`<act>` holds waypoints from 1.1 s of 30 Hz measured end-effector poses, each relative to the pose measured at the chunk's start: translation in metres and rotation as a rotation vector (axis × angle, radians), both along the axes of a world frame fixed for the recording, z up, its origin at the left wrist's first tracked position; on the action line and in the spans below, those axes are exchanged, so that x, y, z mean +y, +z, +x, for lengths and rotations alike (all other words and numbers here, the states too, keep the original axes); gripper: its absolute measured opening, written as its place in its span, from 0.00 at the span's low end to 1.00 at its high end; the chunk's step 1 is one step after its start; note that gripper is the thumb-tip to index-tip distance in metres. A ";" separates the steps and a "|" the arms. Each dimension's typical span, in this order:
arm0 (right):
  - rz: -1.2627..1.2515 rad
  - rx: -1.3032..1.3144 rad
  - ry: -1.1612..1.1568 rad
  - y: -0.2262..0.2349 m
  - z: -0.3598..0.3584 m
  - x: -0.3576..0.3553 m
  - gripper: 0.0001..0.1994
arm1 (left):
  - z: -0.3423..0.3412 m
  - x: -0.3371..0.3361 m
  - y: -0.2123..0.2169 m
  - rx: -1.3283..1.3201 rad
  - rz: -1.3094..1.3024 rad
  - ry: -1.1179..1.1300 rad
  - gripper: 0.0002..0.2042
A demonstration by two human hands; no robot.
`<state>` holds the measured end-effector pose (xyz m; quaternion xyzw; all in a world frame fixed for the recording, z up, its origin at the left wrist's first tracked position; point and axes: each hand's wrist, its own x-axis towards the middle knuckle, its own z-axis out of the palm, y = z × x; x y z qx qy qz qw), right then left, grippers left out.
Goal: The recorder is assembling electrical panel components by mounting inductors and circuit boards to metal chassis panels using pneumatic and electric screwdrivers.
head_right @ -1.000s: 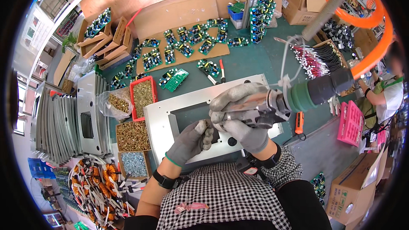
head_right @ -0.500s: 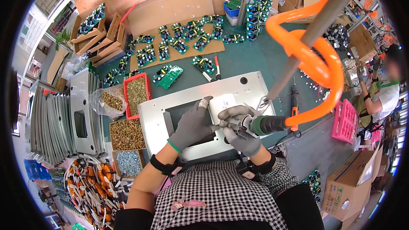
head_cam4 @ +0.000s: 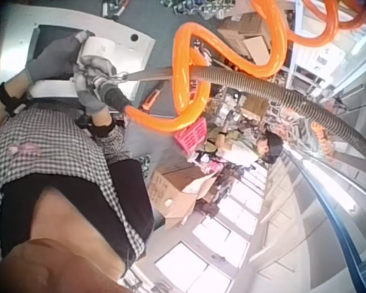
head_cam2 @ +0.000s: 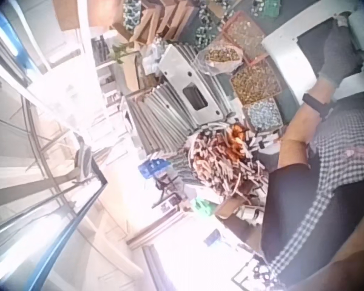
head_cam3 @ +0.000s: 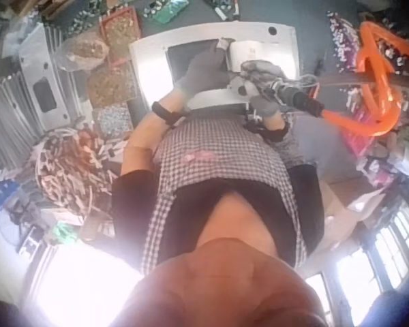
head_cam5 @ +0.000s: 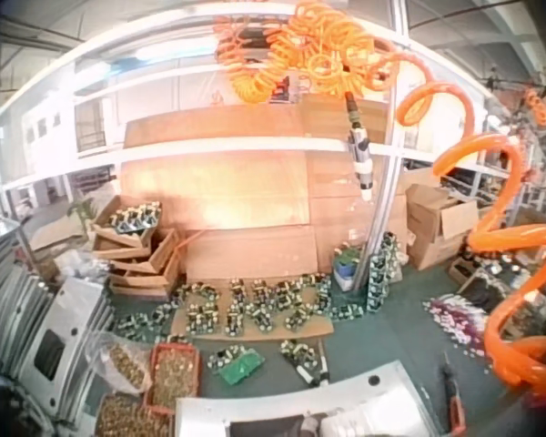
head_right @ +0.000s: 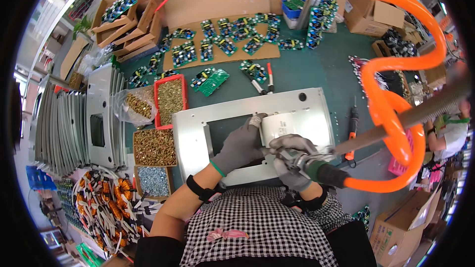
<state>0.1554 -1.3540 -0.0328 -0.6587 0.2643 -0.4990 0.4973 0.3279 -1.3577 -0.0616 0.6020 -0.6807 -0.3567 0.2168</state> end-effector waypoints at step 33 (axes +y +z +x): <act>0.163 -0.209 -0.005 0.026 0.013 0.001 0.22 | 0.335 0.072 -0.043 -0.585 0.235 0.803 0.11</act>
